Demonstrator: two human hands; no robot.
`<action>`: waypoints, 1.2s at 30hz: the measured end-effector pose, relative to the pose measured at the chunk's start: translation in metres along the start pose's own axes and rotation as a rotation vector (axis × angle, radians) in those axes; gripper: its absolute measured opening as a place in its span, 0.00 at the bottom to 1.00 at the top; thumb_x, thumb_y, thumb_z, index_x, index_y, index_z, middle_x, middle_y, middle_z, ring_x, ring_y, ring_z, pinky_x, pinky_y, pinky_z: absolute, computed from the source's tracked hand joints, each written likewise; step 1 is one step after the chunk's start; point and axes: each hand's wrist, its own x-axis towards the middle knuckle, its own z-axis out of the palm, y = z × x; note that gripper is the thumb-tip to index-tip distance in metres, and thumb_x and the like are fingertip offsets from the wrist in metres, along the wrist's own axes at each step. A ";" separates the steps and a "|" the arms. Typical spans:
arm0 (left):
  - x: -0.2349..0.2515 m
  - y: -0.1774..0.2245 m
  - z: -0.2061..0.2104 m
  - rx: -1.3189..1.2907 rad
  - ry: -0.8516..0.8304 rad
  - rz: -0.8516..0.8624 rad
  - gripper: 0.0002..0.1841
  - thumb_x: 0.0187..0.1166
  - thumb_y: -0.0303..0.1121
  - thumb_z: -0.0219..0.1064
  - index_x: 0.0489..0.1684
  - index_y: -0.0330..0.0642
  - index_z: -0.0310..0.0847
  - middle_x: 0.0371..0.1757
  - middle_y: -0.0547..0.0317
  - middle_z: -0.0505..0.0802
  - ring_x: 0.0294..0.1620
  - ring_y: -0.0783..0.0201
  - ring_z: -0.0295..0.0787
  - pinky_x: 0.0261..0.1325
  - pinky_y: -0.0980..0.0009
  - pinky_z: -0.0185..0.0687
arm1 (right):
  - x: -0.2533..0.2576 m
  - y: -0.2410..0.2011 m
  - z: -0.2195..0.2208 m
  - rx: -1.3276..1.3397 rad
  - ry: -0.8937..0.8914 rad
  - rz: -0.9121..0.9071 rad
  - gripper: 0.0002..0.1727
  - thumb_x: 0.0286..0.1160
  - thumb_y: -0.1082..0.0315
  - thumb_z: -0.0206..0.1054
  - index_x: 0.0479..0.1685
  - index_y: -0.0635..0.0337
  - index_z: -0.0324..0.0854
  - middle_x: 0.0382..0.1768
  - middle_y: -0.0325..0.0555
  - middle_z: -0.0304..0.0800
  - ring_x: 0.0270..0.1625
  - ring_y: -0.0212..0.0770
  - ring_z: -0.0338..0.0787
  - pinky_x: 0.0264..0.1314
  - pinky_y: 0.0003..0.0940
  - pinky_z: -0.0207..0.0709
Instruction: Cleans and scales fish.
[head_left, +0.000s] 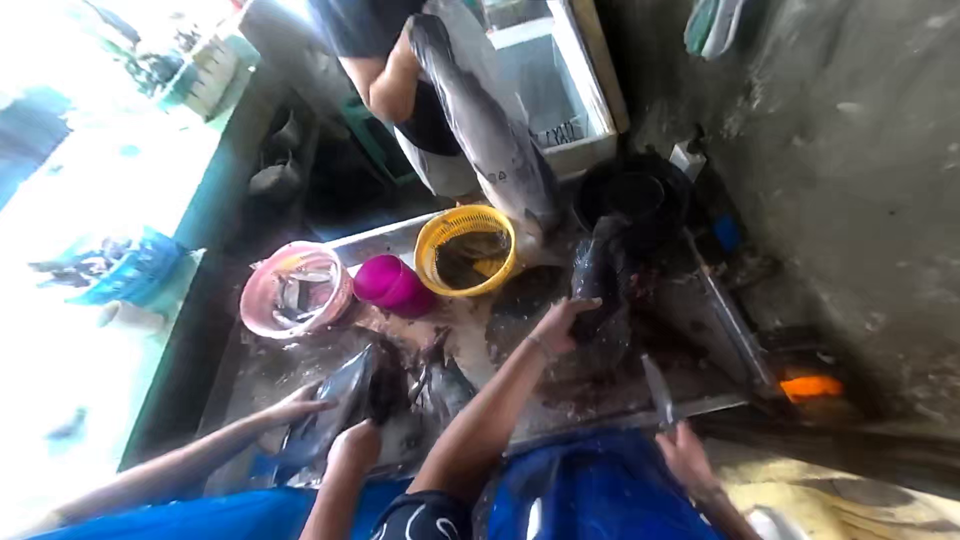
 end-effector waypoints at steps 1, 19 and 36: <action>-0.001 -0.017 -0.016 0.125 0.041 -0.027 0.25 0.79 0.35 0.70 0.75 0.45 0.72 0.52 0.48 0.92 0.47 0.56 0.92 0.49 0.58 0.90 | -0.001 0.005 -0.012 -0.005 0.056 -0.022 0.30 0.86 0.57 0.64 0.77 0.71 0.69 0.52 0.68 0.88 0.54 0.62 0.90 0.63 0.63 0.82; -0.019 -0.083 -0.073 1.192 0.375 0.044 0.45 0.62 0.39 0.82 0.85 0.38 0.65 0.68 0.43 0.89 0.69 0.50 0.88 0.75 0.49 0.80 | 0.080 -0.202 0.013 -0.426 -0.401 -0.305 0.27 0.96 0.56 0.46 0.66 0.72 0.80 0.64 0.70 0.85 0.70 0.63 0.85 0.75 0.62 0.73; -0.011 -0.067 -0.104 1.328 0.346 0.084 0.43 0.58 0.38 0.83 0.82 0.45 0.72 0.69 0.48 0.90 0.71 0.51 0.86 0.77 0.47 0.78 | 0.115 -0.183 0.022 -0.318 -0.290 -0.294 0.25 0.94 0.55 0.52 0.61 0.70 0.84 0.59 0.70 0.89 0.65 0.65 0.88 0.69 0.66 0.77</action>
